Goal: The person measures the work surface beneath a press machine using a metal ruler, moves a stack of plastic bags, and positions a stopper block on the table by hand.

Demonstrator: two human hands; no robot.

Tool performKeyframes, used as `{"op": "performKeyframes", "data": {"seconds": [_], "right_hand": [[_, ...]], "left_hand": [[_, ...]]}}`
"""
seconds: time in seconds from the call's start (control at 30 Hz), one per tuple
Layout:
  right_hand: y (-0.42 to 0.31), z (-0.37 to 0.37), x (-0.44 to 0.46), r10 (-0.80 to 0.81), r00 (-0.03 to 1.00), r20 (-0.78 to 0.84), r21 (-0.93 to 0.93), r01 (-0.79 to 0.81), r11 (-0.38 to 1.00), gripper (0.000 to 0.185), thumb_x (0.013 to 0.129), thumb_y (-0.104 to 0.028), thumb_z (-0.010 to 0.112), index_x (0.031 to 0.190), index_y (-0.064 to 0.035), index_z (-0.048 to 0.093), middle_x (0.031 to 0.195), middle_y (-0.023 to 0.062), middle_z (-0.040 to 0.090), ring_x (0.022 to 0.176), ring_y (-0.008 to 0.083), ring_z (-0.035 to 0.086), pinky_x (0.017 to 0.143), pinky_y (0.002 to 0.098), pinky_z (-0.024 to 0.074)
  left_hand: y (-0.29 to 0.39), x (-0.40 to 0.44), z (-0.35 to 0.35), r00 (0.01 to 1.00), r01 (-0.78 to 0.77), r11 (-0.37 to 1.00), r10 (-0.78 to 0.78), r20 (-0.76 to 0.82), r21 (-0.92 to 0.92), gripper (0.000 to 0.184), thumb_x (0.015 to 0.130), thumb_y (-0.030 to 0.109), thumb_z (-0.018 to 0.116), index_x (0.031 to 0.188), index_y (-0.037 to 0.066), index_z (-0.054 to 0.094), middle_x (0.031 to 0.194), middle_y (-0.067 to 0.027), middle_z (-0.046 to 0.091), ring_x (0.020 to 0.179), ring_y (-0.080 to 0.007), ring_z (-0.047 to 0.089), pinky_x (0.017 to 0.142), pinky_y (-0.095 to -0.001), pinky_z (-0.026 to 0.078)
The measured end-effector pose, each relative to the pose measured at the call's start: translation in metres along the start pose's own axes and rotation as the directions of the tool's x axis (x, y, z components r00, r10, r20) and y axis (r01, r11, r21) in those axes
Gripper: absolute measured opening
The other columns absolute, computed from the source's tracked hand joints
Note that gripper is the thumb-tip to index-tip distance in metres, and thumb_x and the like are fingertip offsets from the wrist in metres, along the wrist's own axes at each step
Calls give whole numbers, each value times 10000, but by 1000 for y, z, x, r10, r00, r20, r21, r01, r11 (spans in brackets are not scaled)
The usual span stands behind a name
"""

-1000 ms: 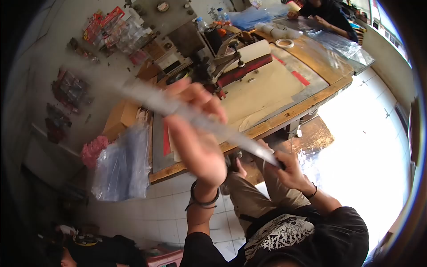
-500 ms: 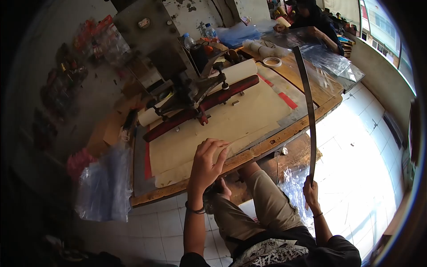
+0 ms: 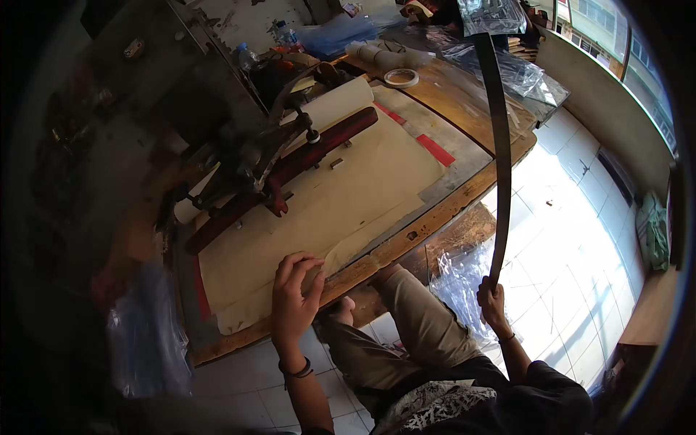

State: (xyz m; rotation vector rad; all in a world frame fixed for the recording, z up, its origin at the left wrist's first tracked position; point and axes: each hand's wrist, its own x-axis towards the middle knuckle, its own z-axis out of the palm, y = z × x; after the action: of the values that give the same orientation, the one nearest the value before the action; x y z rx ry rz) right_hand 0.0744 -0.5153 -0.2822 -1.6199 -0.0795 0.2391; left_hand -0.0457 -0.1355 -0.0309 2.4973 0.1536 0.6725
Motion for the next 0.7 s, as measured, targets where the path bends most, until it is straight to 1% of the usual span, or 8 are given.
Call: {"op": "performKeyframes", "data": {"seconds": [0.07, 0.17, 0.27, 0.4, 0.5, 0.57, 0.6, 0.7], "right_hand": [[-6, 6, 0, -23, 1000, -8, 93, 24, 995, 481, 1043, -351, 473, 646, -84, 423, 551, -56, 344, 518, 63, 306, 461, 317, 231], [19, 2, 10, 48, 999, -13, -167, -50, 985, 497, 1046, -348, 484, 630, -85, 413, 532, -55, 344, 501, 65, 295, 455, 327, 215], [24, 5, 5, 44, 999, 2, -75, -43, 996, 529, 1047, -377, 476, 630, -58, 408, 533, -40, 346, 506, 73, 301, 458, 341, 218], [22, 3, -2, 75, 997, -24, -121, -77, 990, 516, 1044, -355, 495, 642, -44, 408, 542, -35, 339, 515, 74, 299, 461, 343, 222], [-1, 8, -6, 61, 998, 2, 72, -61, 996, 517, 1041, -360, 507, 646, -37, 420, 543, -34, 350, 517, 77, 296, 463, 347, 220], [16, 4, 1, 82, 996, 25, -106, -79, 991, 410, 1051, -321, 507, 691, -155, 401, 546, -89, 350, 458, 31, 306, 422, 268, 215], [21, 3, 2, 30, 999, -25, -138, -33, 990, 384, 1050, -301, 511, 709, -154, 413, 549, -91, 348, 456, 33, 302, 425, 264, 216], [28, 3, 0, -39, 993, -115, -8, 38, 999, 511, 1041, -326, 508, 625, -41, 422, 526, -36, 338, 508, 65, 295, 459, 348, 217]], "left_hand": [[0, -1, 1, 1000, 5, 1000, -5, -2, 15, 156, 920, 85, 643, 1058, 13, 661, 1118, -115, 612, 1029, -290, 634, 886, -373, 498], [2, 0, 1, 999, 32, 999, -32, 6, -8, 162, 905, 100, 655, 1045, 17, 662, 1119, -118, 598, 1031, -302, 611, 900, -395, 488], [0, -1, 2, 1000, 9, 1000, -9, 10, -24, 168, 903, 105, 657, 1048, 19, 658, 1117, -118, 598, 1036, -303, 608, 901, -398, 485], [3, -2, 3, 1000, 11, 1000, -11, 14, 3, 147, 916, 101, 649, 1034, 13, 653, 1110, -117, 605, 1046, -286, 622, 913, -374, 483], [3, -2, 3, 1000, 26, 999, -26, 9, 29, 151, 910, 100, 653, 1036, 16, 655, 1113, -114, 604, 1055, -284, 618, 926, -373, 477], [4, -1, 3, 1000, 23, 999, -24, 12, 40, 159, 906, 96, 655, 1043, 18, 657, 1117, -110, 604, 1064, -280, 615, 940, -372, 471], [3, -2, 4, 999, 30, 999, -31, 17, 24, 162, 906, 94, 654, 1050, 20, 658, 1120, -110, 604, 1071, -278, 614, 946, -371, 468], [-2, -1, 5, 999, 26, 1000, -26, 22, 2, 175, 905, 91, 654, 1068, 27, 661, 1139, -115, 601, 1098, -273, 608, 967, -373, 461]]}}
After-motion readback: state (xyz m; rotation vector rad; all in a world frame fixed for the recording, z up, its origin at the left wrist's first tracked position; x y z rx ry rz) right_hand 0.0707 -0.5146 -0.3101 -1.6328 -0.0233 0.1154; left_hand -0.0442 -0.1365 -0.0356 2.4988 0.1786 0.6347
